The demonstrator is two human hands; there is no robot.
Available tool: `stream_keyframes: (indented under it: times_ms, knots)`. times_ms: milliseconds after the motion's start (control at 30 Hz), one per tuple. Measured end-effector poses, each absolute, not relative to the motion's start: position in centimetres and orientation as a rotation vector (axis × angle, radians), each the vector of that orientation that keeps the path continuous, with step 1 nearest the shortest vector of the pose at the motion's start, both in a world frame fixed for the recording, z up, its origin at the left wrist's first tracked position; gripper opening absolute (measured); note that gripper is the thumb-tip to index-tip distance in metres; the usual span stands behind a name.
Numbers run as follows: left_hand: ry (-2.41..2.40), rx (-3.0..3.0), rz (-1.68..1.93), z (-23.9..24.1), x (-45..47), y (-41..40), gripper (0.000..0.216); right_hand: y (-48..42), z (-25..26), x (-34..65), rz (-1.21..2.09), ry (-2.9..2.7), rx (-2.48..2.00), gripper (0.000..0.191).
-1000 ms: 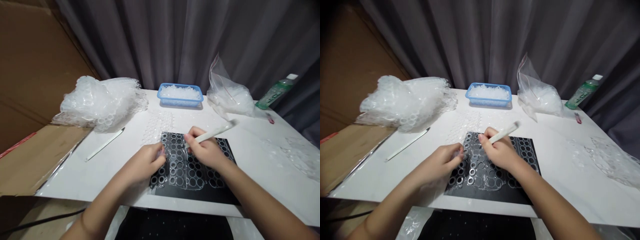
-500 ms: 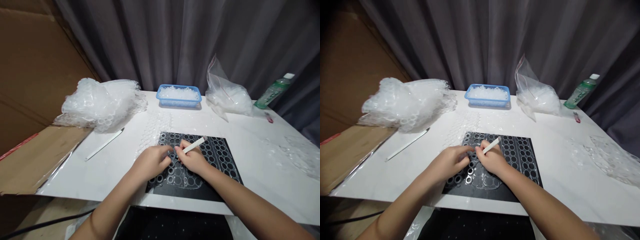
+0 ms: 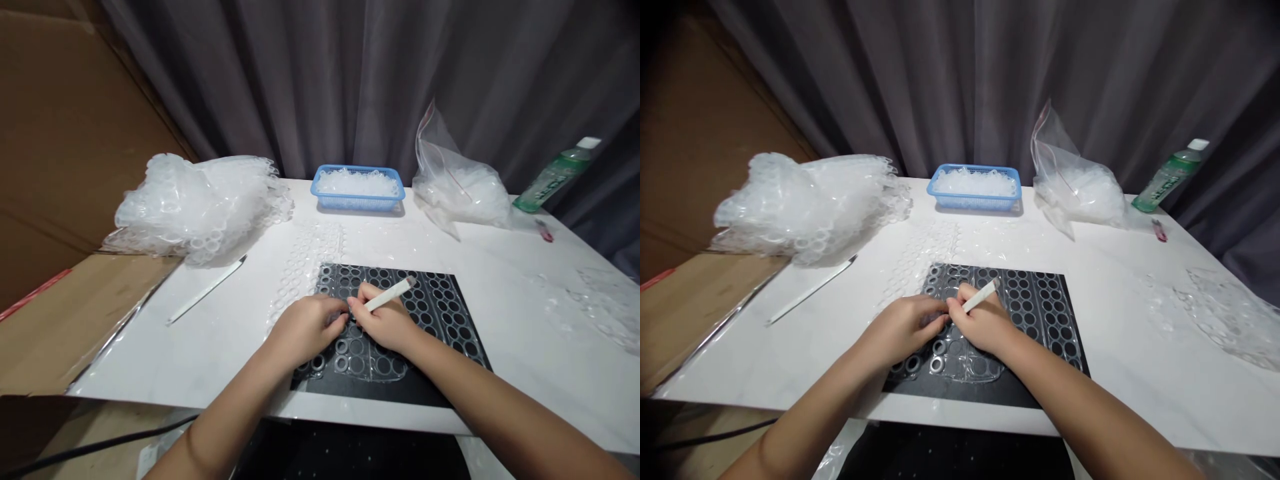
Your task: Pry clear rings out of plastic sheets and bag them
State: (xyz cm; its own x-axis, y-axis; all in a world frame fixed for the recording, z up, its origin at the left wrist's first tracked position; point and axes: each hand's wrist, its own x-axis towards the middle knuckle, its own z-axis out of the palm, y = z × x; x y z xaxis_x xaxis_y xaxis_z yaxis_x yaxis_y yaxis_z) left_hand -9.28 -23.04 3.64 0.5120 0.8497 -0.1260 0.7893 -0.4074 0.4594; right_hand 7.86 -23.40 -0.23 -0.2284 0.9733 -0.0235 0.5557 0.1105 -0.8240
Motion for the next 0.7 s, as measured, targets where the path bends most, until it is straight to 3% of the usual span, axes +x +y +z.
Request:
stream_keyframes:
  times_ms: [567, 700]
  knots:
    - [1.347, 2.416, 0.098, 3.1, -9.1, -23.6, 0.021, -23.4, -0.1, 7.6, 0.879, -1.947, -1.449, 0.03]
    - [1.341, 2.261, 0.449, 3.6, -10.1, -23.9, 0.024, -23.5, -0.1, 7.5, 0.854, -1.965, -1.441, 0.029]
